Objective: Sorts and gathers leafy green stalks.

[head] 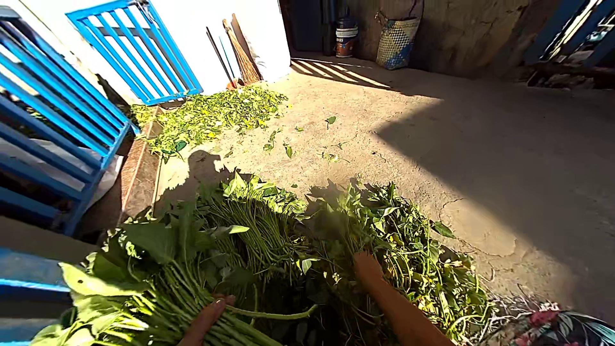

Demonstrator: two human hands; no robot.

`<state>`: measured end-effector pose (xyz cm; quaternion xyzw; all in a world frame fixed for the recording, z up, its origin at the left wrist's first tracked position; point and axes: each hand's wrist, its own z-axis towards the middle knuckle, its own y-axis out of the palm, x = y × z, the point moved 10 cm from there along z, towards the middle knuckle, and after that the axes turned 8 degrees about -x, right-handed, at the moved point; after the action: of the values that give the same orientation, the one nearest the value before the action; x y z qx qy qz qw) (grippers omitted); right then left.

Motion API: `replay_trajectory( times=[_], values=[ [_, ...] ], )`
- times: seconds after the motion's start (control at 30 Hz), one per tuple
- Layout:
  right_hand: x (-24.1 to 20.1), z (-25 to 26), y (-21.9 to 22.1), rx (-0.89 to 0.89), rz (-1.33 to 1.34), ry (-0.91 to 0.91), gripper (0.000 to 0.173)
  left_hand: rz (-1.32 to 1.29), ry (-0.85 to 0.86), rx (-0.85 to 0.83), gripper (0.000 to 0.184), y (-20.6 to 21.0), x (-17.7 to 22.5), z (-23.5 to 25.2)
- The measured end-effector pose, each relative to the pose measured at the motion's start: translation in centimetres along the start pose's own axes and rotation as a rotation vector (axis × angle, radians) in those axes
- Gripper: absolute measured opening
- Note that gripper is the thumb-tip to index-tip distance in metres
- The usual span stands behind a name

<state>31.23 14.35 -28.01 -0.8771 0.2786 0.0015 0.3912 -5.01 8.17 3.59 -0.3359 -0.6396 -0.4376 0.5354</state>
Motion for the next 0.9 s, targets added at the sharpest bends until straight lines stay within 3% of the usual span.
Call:
replay_trajectory(
  times=[0.13, 0.23, 0.37, 0.5, 0.63, 0.9],
  values=[
    [1.1, -2.1, -3.3, 0.147, 0.354, 0.071, 0.049, -0.011, -0.002, -0.032, 0.023, 0.5, -0.5, 0.0],
    [1.2, -5.6, -5.9, 0.36, 0.631, -0.057, 0.042, -0.029, -0.002, -0.044, 0.027, 0.6, -1.2, 0.7],
    [1.0, -7.4, -4.8, 0.344, 1.042, -0.299, 0.037, 0.009, -0.056, -0.007, 0.032, 1.0, -2.6, 0.6],
    [-1.7, -13.7, -4.3, 0.282, 1.342, -0.473, 0.03, -0.011, -0.037, -0.022, 0.04, 1.4, -3.2, 0.6],
    [-4.5, -19.7, -2.7, 0.325, 1.296, -0.644, 0.028, 0.0, -0.043, -0.048, 0.039, 1.4, -3.7, 0.7],
    [-10.0, -27.3, -0.3, 0.522, 0.71, -0.934, 0.025, -0.033, -0.064, -0.138, 0.042, 0.8, -4.6, 1.6]
  ],
)
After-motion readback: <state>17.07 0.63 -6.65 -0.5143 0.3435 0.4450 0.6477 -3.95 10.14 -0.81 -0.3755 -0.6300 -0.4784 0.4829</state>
